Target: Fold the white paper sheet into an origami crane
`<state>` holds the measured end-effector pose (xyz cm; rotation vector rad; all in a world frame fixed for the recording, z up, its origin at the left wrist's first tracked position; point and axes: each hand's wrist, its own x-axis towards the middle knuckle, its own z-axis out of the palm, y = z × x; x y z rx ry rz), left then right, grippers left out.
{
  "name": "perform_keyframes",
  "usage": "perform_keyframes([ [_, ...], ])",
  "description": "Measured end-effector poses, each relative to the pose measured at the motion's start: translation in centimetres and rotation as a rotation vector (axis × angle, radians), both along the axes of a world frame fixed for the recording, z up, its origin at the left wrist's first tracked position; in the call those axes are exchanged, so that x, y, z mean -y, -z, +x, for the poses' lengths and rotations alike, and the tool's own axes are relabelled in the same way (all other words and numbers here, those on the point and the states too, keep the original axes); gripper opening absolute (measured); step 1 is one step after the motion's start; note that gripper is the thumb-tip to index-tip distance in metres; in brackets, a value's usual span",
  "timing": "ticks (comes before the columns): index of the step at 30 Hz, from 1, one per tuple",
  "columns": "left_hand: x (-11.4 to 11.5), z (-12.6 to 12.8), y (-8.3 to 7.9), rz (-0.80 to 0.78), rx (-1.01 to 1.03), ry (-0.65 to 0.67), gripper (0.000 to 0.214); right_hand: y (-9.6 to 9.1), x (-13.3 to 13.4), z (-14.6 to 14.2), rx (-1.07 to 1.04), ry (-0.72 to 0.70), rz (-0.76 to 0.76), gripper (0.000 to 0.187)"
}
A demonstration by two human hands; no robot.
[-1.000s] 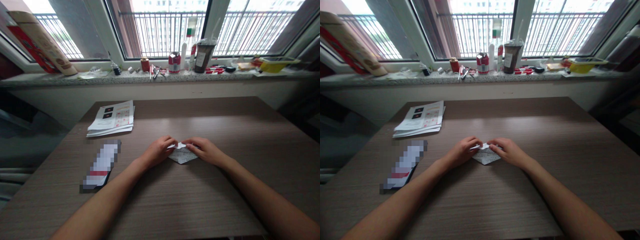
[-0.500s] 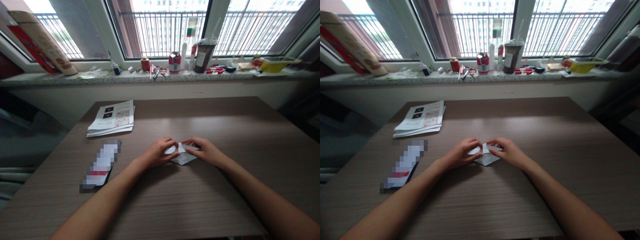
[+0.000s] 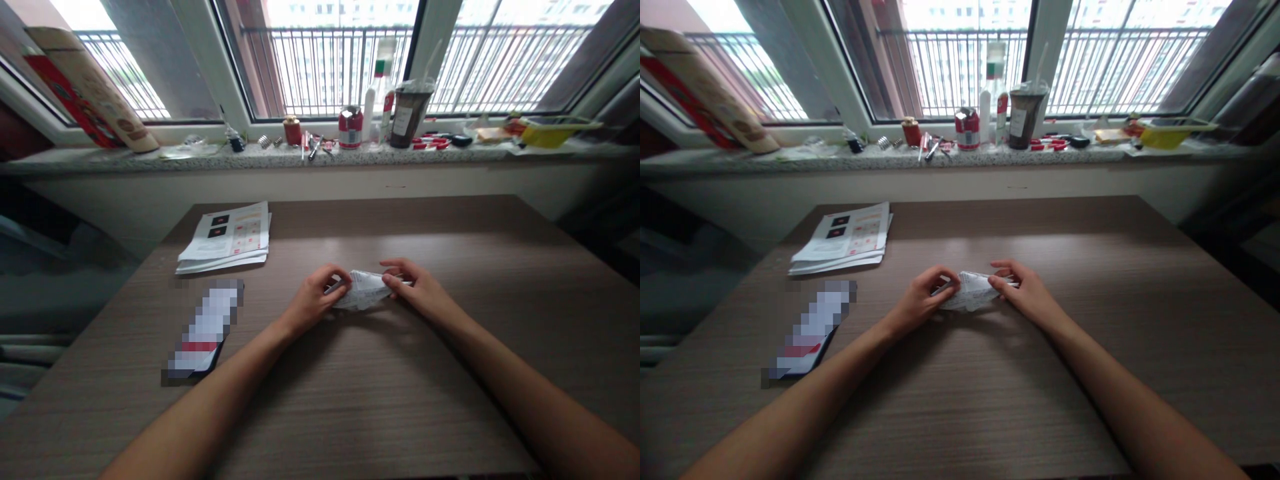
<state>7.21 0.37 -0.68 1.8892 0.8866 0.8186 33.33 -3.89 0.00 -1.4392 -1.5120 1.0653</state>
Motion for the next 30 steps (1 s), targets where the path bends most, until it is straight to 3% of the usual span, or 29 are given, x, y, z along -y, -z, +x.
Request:
perform_keyframes([
  [3, 0.0, 0.0, 0.0, -0.08, 0.051, -0.02, 0.018, -0.1, -0.2, 0.1, -0.035, 0.038, -0.051, 0.043],
  [7, 0.1, 0.0, -0.3, -0.168, 0.089, 0.055, 0.043, -0.4, -0.2, 0.0, -0.002, 0.078, -0.01, 0.038],
  [10, 0.3, 0.1, -0.8, -0.173, 0.029, 0.1, 0.036, -0.6, 0.0, -0.1, 0.032, 0.069, 0.0, 0.036],
  [17, 0.8, 0.8, -0.9, -0.137, -0.012, 0.051, 0.028, -0.4, 0.3, -0.3, 0.055, 0.019, -0.011, 0.037],
  [23, 0.7, 0.8, -0.5, -0.137, 0.018, -0.029, 0.027, 0.0, -0.2, -0.3, -0.243, 0.023, -0.02, 0.037],
  [30, 1.1, 0.9, -1.3, -0.147, 0.043, 0.009, 0.026, 0.0, -0.3, -0.4, -0.461, 0.095, -0.097, 0.041],
])
